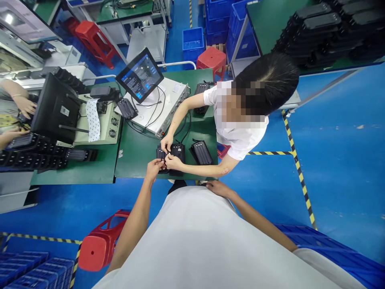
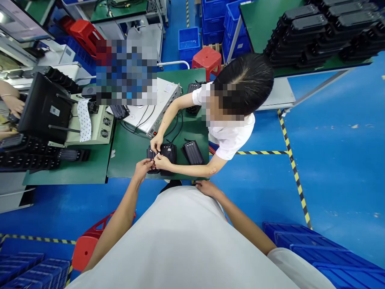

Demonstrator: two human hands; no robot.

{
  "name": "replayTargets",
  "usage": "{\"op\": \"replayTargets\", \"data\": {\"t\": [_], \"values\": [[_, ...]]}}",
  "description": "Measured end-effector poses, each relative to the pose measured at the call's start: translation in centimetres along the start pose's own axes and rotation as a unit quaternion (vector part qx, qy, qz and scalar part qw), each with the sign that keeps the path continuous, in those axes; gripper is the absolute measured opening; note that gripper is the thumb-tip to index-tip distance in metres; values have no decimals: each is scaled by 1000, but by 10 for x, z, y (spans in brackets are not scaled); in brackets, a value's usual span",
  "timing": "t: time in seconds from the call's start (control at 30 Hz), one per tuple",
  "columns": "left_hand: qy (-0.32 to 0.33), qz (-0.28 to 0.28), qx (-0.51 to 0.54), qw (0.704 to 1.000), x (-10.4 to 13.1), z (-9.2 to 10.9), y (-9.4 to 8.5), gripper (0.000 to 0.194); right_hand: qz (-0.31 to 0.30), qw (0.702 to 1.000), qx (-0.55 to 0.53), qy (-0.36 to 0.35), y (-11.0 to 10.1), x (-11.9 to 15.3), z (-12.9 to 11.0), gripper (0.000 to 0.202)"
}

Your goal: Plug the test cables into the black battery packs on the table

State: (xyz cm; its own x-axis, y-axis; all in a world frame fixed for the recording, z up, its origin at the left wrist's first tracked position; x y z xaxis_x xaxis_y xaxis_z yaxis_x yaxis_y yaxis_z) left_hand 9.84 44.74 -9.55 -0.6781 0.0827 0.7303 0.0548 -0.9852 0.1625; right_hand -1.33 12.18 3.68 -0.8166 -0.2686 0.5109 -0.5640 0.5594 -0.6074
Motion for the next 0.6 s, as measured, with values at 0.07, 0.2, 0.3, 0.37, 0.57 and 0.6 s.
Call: {"op": "replayTargets", "data": {"t": [0.07,0.2,0.3,0.37,0.57,0.6], "values": [[4,-9,-2,1000,1,1,2,54,-29,999,-11,26,14,-3,10,14],[13,-20,-2,1000,1,4,2,56,-106,990,-87,37,24,0,-1,18],[17,-26,3,1000,2,4,2,55,-161,982,-100,13,13,5,-35,29],[16,-30,11,999,2,5,1,54,-165,981,-103,0,-1,3,-59,38],[9,-33,16,999,2,3,0,55,-49,981,-187,11,-41,-50,-94,37],[8,-33,18,999,2,3,0,56,-28,983,-182,22,-45,-64,-93,34]]}}
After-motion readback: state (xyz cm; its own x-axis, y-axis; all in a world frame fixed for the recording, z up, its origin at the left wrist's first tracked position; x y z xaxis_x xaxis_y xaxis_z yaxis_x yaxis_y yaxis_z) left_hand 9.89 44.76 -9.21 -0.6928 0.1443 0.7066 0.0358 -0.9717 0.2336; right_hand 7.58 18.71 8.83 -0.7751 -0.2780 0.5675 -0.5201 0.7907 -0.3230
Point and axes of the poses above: each hand's wrist, its own x-axis away from the middle knuckle, its own y-axis out of the palm, z = x × y, the point moved 9 cm from there along -x, towards the middle knuckle, and after that the axes turned 8 degrees about -y, right-handed, at the moved point
